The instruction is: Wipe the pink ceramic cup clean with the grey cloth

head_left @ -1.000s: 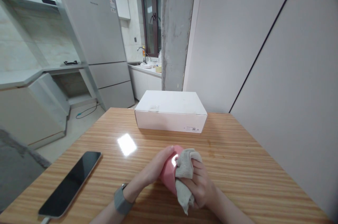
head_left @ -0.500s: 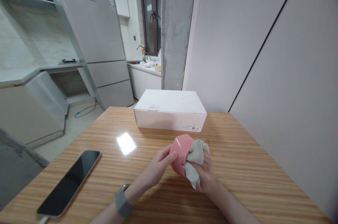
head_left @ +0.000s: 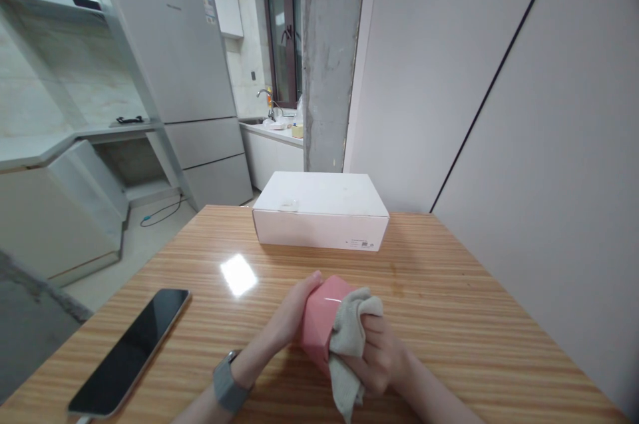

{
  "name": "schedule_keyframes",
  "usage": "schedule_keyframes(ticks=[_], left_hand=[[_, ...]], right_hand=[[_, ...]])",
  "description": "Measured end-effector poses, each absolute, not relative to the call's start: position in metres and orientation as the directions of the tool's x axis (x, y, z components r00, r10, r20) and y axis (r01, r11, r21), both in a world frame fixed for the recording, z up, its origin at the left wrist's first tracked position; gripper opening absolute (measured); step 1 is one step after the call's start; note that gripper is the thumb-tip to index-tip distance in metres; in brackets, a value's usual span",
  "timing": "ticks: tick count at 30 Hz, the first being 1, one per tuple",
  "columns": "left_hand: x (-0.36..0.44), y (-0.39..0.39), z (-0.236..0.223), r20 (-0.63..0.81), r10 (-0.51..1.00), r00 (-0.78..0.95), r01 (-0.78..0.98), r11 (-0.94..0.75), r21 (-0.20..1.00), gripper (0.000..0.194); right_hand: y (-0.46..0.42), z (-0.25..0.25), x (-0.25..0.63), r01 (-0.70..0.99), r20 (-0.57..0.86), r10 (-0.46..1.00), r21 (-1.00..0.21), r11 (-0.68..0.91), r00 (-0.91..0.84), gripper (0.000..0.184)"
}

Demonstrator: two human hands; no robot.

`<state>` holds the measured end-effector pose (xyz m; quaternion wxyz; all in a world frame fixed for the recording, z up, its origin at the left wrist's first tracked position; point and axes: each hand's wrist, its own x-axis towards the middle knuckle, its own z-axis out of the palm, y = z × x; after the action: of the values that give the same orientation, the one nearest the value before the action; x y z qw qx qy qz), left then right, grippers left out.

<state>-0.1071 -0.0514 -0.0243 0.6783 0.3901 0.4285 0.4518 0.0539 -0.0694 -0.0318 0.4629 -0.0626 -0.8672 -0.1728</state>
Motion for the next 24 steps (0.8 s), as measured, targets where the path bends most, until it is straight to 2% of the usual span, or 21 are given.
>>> schedule_keyframes(ticks=[4,8,10,14,16,18,22,24], left_hand=[[-0.111,-0.055,-0.022,-0.069,0.969,0.239,-0.081,0.091,0.993,0.045],[-0.112,-0.058,-0.018,-0.041,0.957,0.287,-0.099,0.072,0.992,0.048],[-0.109,-0.059,-0.015,-0.028,0.948,0.318,-0.140,0.076,0.987,0.047],[-0.106,-0.061,-0.012,0.109,0.888,0.448,-0.368,0.072,0.927,0.041],[-0.107,-0.061,-0.013,0.157,0.858,0.488,-0.443,0.089,0.892,0.045],[-0.109,-0.060,-0.016,0.137,0.850,0.508,-0.455,0.130,0.881,0.049],[-0.109,-0.055,-0.024,-0.008,0.897,0.442,-0.476,0.242,0.845,0.031],[-0.108,-0.054,-0.027,-0.102,0.913,0.395,-0.450,0.289,0.845,0.040]], right_hand=[[-0.058,-0.032,0.061,0.299,0.805,0.026,0.190,0.935,-0.593,0.028],[-0.050,-0.034,0.067,0.388,0.826,0.118,0.129,0.912,-0.552,0.031],[-0.048,-0.036,0.070,0.458,0.854,0.178,0.077,0.885,-0.488,0.035],[-0.047,-0.046,0.076,0.539,0.857,0.380,-0.148,0.829,-0.349,0.035],[-0.048,-0.050,0.078,0.538,0.856,0.402,-0.183,0.823,-0.324,0.035],[-0.050,-0.050,0.078,0.532,0.884,0.340,-0.129,0.837,-0.322,0.035],[-0.058,-0.042,0.073,0.472,0.895,0.140,0.086,0.878,-0.423,0.033],[-0.061,-0.037,0.069,0.384,0.859,0.048,0.177,0.906,-0.510,0.031]])
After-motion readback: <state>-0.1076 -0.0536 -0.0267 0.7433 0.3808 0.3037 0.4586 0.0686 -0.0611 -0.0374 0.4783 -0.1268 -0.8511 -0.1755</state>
